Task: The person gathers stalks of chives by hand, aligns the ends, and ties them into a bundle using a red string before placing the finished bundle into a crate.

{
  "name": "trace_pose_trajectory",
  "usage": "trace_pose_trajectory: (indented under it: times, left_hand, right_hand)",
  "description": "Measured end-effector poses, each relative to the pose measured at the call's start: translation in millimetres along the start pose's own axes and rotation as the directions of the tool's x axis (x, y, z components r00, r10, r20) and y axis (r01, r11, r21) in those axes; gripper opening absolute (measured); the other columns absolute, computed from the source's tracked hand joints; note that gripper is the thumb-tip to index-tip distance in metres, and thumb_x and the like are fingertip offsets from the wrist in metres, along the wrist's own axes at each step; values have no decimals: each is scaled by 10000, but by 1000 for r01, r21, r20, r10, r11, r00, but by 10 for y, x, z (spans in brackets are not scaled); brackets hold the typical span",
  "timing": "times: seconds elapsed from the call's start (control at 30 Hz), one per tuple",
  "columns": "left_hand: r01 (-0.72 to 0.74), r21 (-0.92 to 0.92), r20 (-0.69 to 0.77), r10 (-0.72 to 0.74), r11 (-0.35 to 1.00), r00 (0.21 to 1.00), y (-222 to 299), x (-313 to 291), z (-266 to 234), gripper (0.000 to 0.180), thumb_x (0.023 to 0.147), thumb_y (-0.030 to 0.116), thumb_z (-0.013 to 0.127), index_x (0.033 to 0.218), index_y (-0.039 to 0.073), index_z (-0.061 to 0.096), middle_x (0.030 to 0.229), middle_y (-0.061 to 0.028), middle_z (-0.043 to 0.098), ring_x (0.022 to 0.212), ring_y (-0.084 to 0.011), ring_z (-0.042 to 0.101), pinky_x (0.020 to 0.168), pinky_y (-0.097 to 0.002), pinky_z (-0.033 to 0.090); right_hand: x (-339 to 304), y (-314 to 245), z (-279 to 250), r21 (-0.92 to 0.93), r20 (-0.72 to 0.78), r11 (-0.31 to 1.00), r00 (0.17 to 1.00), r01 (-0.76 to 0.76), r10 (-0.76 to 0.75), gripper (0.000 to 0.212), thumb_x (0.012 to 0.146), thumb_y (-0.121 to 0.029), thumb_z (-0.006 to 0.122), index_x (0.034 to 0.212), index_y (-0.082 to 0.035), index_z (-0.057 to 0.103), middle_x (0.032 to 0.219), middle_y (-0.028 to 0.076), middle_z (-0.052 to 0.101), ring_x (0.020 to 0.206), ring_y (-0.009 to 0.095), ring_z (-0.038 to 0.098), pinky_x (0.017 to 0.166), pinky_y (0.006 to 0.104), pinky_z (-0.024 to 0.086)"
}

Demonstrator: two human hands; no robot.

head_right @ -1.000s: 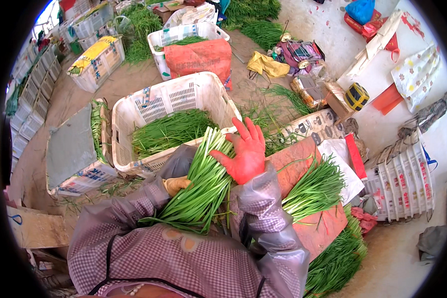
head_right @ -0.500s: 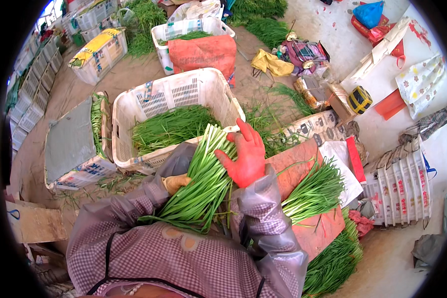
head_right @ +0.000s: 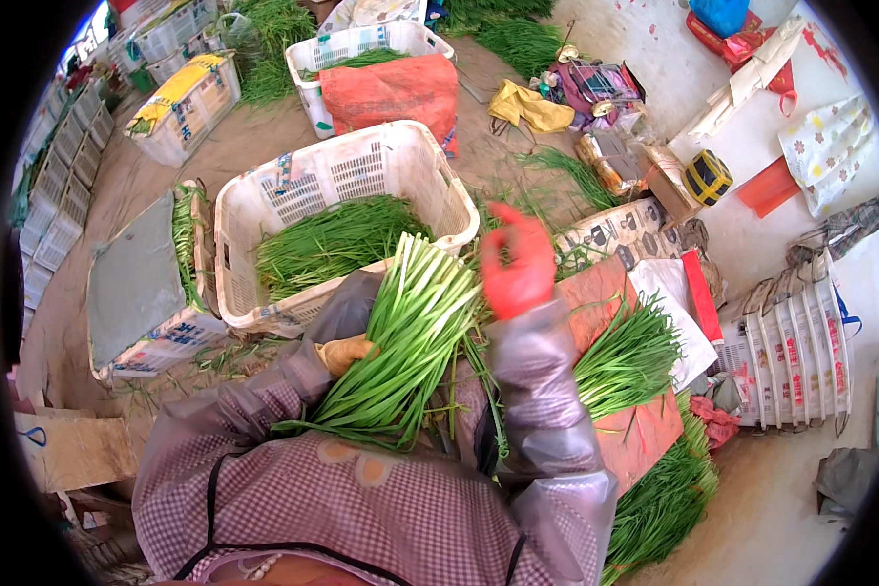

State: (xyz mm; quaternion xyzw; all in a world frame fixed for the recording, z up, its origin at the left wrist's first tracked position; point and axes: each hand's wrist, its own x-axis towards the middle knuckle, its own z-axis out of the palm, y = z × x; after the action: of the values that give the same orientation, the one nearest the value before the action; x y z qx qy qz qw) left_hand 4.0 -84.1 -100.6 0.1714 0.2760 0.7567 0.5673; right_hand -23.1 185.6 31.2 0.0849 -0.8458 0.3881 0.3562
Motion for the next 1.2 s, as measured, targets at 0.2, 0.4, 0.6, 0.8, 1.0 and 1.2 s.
trace_pose_trajectory:
  times: [0.2, 0.4, 0.6, 0.8, 1.0, 1.2]
  left_hand:
    - [63, -14, -14, -64, 998, 998, 86, 58, 105, 460, 865, 201, 614, 1282, 27, 531, 1102, -80, 651, 906, -146, 651, 755, -290, 551]
    - [26, -38, -20, -27, 999, 999, 19, 4, 5, 495, 852, 211, 624, 1302, 35, 514, 1133, -78, 640, 935, -149, 640, 777, -294, 546]
    - [57, -26, -2, -57, 998, 998, 62, 57, 143, 557, 846, 228, 650, 1343, 43, 479, 1212, -75, 603, 1035, -150, 604, 864, -301, 515]
    - [133, -13, 88, -132, 991, 987, 1, 99, 20, 658, 855, 332, 676, 1383, 28, 427, 1269, -84, 571, 1127, -169, 560, 956, -322, 462]
    - [196, -6, 148, -193, 981, 970, 0, 103, 1, 716, 862, 382, 675, 1410, 21, 390, 1282, -90, 565, 1145, -183, 551, 978, -331, 446]
    - [96, 642, -13, -114, 761, 993, 791, -53, 509, 874, 873, 487, 650, 1476, 0, 247, 1342, -152, 516, 1202, -223, 517, 1038, -351, 391]
  right_hand:
    - [316, 1007, -1000, 177, -299, 961, 919, -211, 256, 375, 837, -110, 710, 1192, -76, 596, 1232, 182, 607, 1083, 311, 610, 964, 358, 465]
    - [-462, 712, -776, -243, 846, 800, 284, -549, 452, 977, 785, -519, 724, 1494, -50, 242, 1485, 167, 374, 1388, 305, 326, 1133, 409, 273]
    - [-806, -126, 33, 705, 680, 156, 721, -692, 130, 1061, 792, -388, 752, 1531, -72, 59, 1531, 116, 289, 1403, 252, 284, 1147, 404, 215]
    - [-520, -321, 392, 781, 608, -238, 790, -577, 81, 1037, 768, -286, 769, 1538, -208, 78, 1396, 216, 447, 1150, 334, 563, 958, 468, 478]
    - [-446, -239, 329, 646, 742, -238, 670, -725, -28, 993, 734, -222, 772, 1521, -122, 173, 1156, 209, 615, 933, 320, 659, 826, 438, 549]
    - [-562, -55, 311, 704, 708, -169, 701, -690, 88, 680, 812, -174, 679, 1406, -13, 389, 939, 172, 662, 803, 286, 667, 740, 401, 553]
